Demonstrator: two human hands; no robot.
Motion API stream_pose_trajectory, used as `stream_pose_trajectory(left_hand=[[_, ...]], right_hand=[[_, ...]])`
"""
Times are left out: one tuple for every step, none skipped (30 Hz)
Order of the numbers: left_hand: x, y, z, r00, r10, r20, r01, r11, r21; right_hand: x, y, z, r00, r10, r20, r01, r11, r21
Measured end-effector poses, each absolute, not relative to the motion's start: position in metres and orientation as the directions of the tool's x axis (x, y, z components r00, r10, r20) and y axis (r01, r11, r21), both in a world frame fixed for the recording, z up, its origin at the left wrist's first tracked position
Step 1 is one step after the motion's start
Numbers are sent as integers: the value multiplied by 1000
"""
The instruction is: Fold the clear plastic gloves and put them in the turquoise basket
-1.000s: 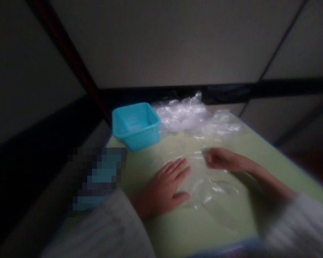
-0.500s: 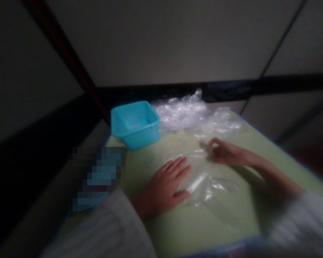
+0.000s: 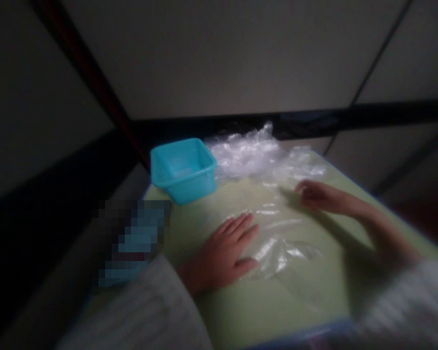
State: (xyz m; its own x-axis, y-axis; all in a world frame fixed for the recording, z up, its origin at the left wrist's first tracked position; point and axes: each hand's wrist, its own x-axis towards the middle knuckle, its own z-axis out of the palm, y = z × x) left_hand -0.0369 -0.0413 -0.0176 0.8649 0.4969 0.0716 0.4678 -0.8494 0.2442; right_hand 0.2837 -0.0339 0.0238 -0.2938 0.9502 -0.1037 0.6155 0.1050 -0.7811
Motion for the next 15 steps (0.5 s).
stream_pose_trajectory(left_hand=[[-37, -41, -18, 865, 497, 74, 466, -848, 251], [-37, -41, -18, 865, 497, 75, 465, -848, 256], [-37, -41, -18, 866, 495, 75, 462, -848, 259], [-38, -41, -19, 867, 493, 75, 460, -849, 260], [-38, -41, -19, 868, 491, 75, 458, -850, 259], [-38, -41, -19, 869, 489, 74, 457, -852, 257], [-38, -41, -20, 869, 489, 74, 457, -852, 255], [-38, -41, -20, 869, 489, 77, 458, -852, 253], [-38, -41, -20, 868, 490, 79, 458, -853, 251], [-38, -41, -20, 868, 490, 82, 458, -853, 249], [-38, -41, -21, 868, 489, 84, 457, -854, 248], [-38, -41, -21, 868, 489, 86, 457, -855, 246], [-37, -41, -21, 869, 488, 86, 457, -856, 243], [-37, -41, -20, 869, 487, 84, 457, -856, 241], [-37, -41, -20, 870, 487, 81, 457, -857, 239]], right_hand=[[283, -34, 23, -319, 941, -114, 614, 113, -781], [282, -35, 22, -342, 929, -142, 618, 108, -779], [282, -36, 22, -354, 917, -184, 628, 87, -773], [282, -37, 22, -351, 907, -233, 646, 54, -762], [282, -39, 23, -334, 900, -279, 667, 16, -745], [283, -41, 24, -312, 896, -316, 686, -18, -727], [283, -43, 24, -292, 893, -342, 700, -44, -713], [282, -44, 25, -280, 891, -358, 706, -62, -706], [282, -44, 25, -277, 890, -362, 704, -69, -707], [281, -44, 25, -279, 894, -351, 699, -62, -713], [279, -43, 24, -278, 903, -327, 694, -46, -718], [279, -42, 23, -274, 917, -292, 691, -23, -722], [279, -41, 22, -268, 931, -249, 687, 4, -726], [281, -40, 20, -264, 942, -208, 682, 30, -730], [284, -39, 19, -259, 949, -178, 682, 50, -730]])
